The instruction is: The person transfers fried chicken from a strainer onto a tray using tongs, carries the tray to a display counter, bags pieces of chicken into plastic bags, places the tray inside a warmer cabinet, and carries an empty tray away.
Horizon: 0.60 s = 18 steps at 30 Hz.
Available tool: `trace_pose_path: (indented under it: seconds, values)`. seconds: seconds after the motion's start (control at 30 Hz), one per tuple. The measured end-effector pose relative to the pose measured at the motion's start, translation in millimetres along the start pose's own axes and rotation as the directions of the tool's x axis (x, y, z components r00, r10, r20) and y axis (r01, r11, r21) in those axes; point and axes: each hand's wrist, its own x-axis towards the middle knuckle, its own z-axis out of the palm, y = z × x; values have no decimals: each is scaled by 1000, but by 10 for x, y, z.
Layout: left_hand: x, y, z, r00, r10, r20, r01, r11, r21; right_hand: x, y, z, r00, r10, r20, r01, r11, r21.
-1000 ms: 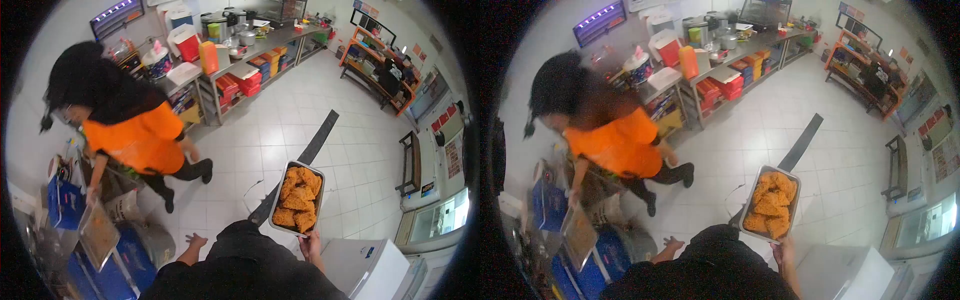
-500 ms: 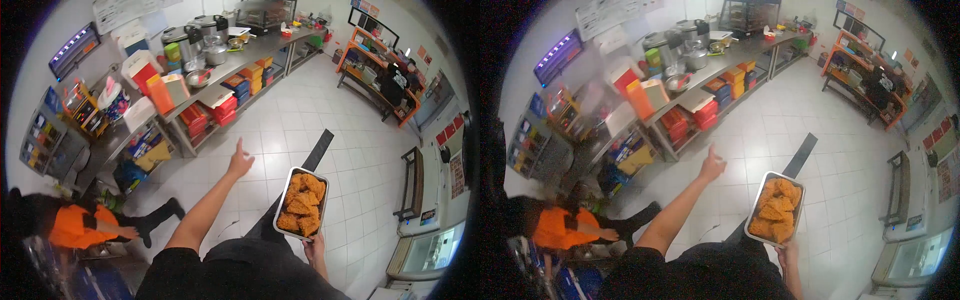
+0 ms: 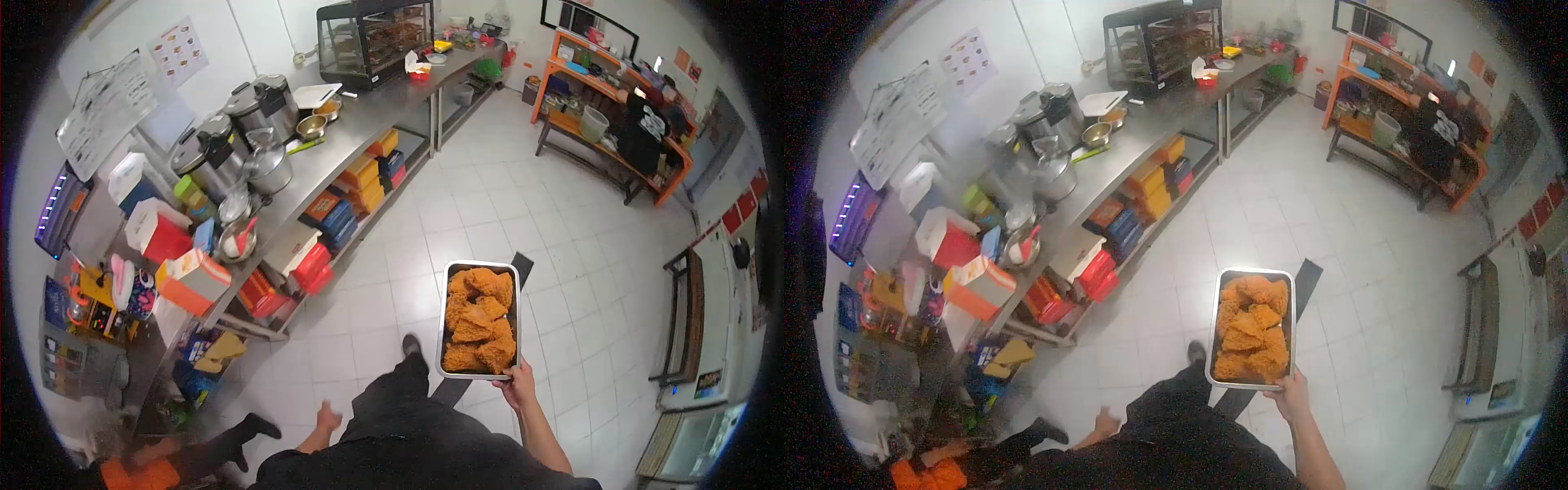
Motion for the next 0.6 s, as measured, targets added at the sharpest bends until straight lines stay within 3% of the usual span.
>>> trace_pose_path:
  seconds: [0.03, 0.23, 0.27, 0.3, 0.33, 0.37, 0.4, 0.47, 0.53, 0.6]
  values:
    - [-25, 220, -115, 963, -233, 136, 232, 972, 25, 303, -201, 141, 1000, -23, 5, 23, 999, 33]
    - [1522, 1348, -141, 954, -269, 132, 285, 952, -114, 2033, -946, 539, 998, -26, -49, 29, 997, 65]
    - [2081, 1730, -299, 946, -272, 174, 302, 937, -176, 2281, -1078, 641, 998, -14, -57, 19, 997, 75]
    - [2500, 2178, -526, 996, 34, 85, -21, 989, -144, 2549, -1228, 747, 998, -6, -66, 12, 996, 90]
    - [3212, 2357, -371, 995, 96, 35, -96, 995, 15, 2784, -1369, 831, 997, 8, -79, 0, 995, 99]
    - [3955, 2480, -165, 955, 268, -129, -266, 963, 32, 3000, -1509, 887, 997, 9, -78, -2, 997, 83]
    - [4322, 3145, -673, 963, 224, -151, -235, 970, -56, 3242, -1660, 949, 997, 7, -72, -2, 998, 68]
    - [5051, 4327, -1555, 922, 247, -299, -334, 898, -288, 3754, -1892, 1022, 999, -3, -51, 5, 999, 50]
    - [5632, 5317, -2306, 938, 189, -292, -306, 846, -436, 4217, -2192, 1203, 1000, 8, -29, -7, 999, 34]
    - [6211, 5965, -2746, 888, 250, -386, -406, 821, -401, 4721, -2453, 1330, 1000, 13, 8, -13, 1000, 5]
